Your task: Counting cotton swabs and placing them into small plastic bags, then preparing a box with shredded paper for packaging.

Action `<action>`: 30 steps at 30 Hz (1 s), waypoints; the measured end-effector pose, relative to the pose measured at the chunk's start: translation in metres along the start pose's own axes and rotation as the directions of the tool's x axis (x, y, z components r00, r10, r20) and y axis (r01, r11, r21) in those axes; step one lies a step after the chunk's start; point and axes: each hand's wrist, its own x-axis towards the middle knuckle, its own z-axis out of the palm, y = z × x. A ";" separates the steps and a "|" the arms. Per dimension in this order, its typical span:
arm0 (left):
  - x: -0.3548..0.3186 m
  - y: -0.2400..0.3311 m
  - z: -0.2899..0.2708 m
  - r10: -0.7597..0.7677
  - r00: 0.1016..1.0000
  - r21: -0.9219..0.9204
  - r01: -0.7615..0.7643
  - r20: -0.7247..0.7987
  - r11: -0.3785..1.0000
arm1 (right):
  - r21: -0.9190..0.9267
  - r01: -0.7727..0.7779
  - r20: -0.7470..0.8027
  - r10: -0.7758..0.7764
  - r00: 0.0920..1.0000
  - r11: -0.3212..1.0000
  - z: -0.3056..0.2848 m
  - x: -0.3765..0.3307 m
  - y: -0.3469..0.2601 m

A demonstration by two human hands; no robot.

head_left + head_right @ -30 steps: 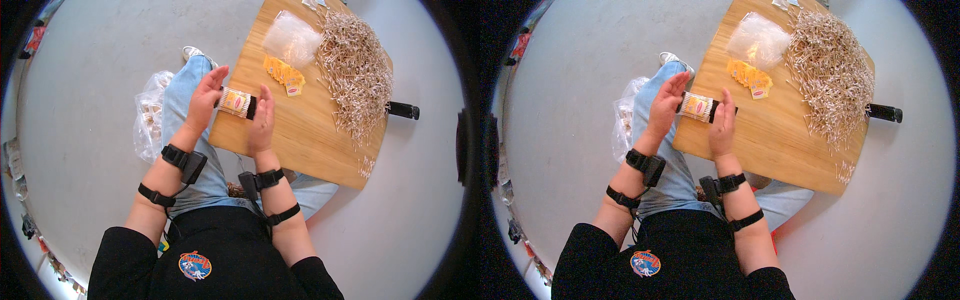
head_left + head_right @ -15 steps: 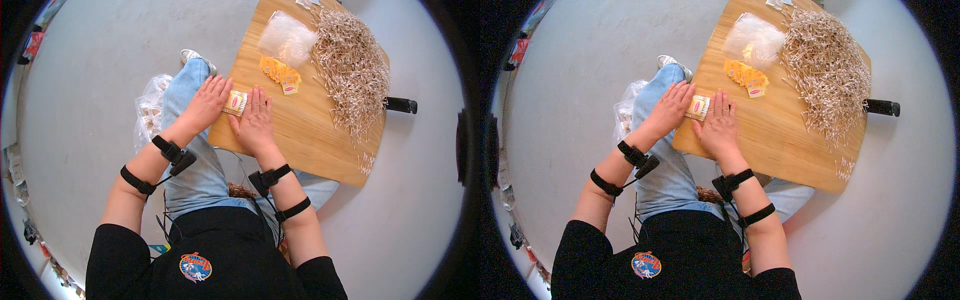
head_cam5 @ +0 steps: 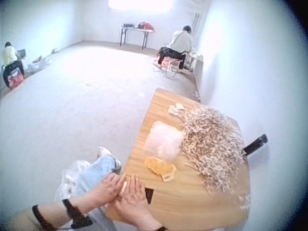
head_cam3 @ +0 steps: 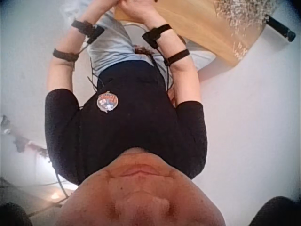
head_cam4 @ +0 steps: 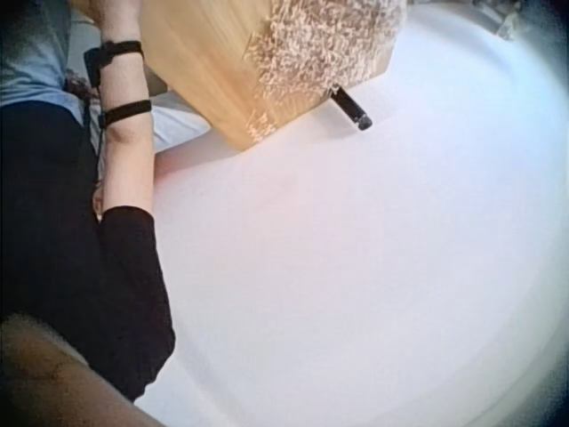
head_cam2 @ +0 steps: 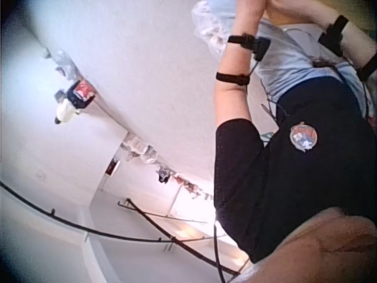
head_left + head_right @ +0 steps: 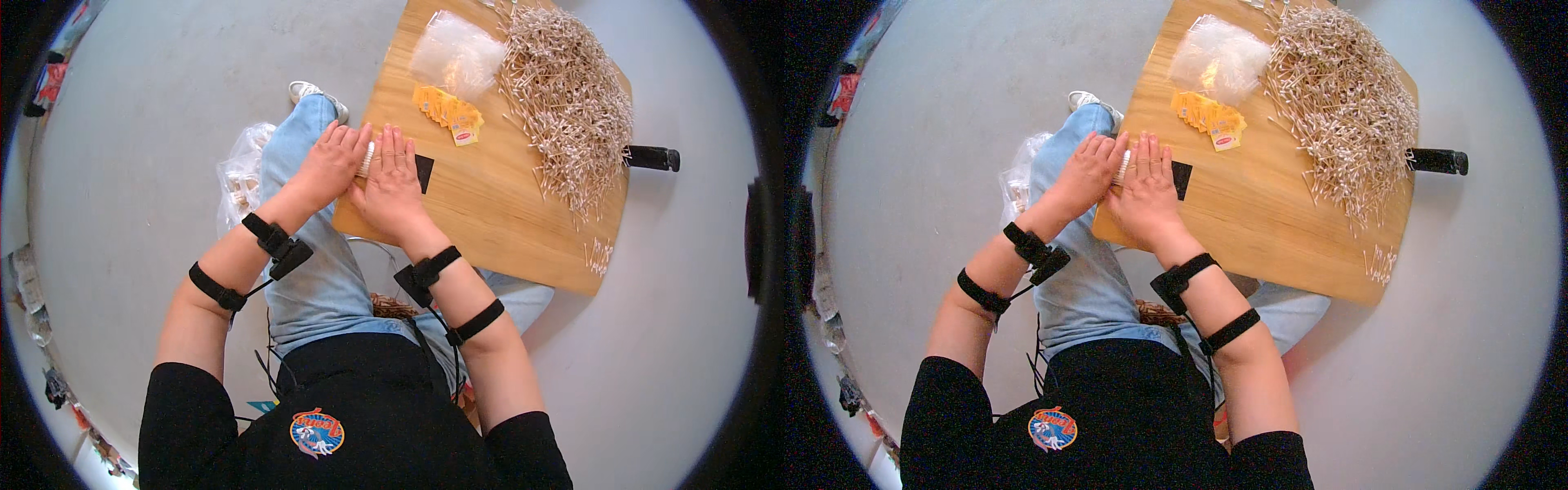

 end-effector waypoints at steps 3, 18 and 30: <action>-0.004 -0.006 -0.005 0.046 0.996 0.001 -0.046 -0.073 0.999 | 0.029 0.043 -0.063 -0.042 0.997 0.999 0.001 -0.005 0.015; -0.001 -0.014 0.001 -0.006 0.996 -0.101 -0.003 -0.090 0.995 | -0.015 -0.061 0.020 0.061 0.998 0.998 0.002 -0.006 -0.013; -0.043 -0.058 -0.010 -0.121 0.991 0.001 0.121 -0.049 0.993 | 0.059 0.109 0.015 -0.110 0.994 0.992 0.020 0.020 -0.047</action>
